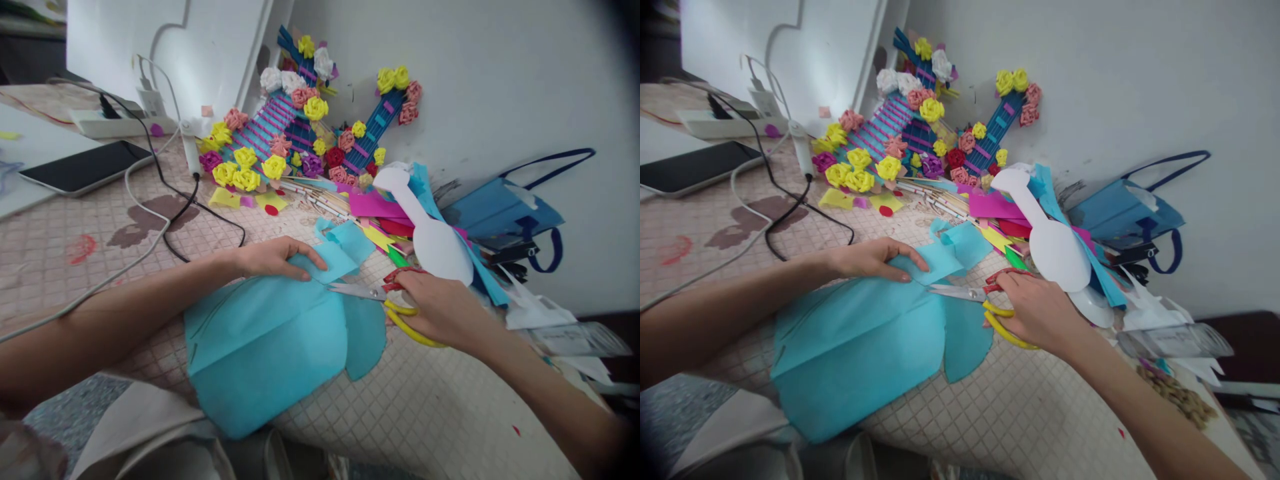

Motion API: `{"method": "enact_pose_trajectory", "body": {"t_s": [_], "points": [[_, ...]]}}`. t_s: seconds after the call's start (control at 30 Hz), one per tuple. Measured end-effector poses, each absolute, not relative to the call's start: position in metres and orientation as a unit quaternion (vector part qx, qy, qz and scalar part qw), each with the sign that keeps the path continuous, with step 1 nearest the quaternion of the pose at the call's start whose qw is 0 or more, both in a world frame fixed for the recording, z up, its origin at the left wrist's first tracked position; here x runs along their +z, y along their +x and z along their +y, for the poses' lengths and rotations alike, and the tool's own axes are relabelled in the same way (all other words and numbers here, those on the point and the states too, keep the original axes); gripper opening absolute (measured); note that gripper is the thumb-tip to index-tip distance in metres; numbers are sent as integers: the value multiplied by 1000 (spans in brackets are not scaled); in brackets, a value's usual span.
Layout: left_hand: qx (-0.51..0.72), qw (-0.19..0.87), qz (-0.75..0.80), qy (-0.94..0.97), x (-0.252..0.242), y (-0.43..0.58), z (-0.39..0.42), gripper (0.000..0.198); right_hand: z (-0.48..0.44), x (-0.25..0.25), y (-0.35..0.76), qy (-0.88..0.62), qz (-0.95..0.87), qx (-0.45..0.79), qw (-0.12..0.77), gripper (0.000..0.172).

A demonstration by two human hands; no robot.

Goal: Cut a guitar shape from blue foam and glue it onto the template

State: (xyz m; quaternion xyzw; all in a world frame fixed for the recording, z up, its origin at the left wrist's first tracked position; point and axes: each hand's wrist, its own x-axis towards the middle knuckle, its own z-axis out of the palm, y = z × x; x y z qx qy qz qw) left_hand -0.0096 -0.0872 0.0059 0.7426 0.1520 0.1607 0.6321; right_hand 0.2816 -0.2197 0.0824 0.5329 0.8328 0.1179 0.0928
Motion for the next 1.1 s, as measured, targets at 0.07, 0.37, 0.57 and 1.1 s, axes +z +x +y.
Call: {"method": "enact_pose_trajectory", "body": {"t_s": [0.07,0.37,0.57,1.1], "points": [[157,646,162,729,6,-10,-88,33,-220,80,282,537,830,117,92,35],[174,671,188,696,10,-10,-93,34,-225,70,276,557,823,95,62,36],[194,661,191,700,10,-9,-94,30,-227,67,273,568,816,96,45,37],[229,638,222,701,6,-7,-96,32,-232,65,267,600,792,101,53,43]]}}
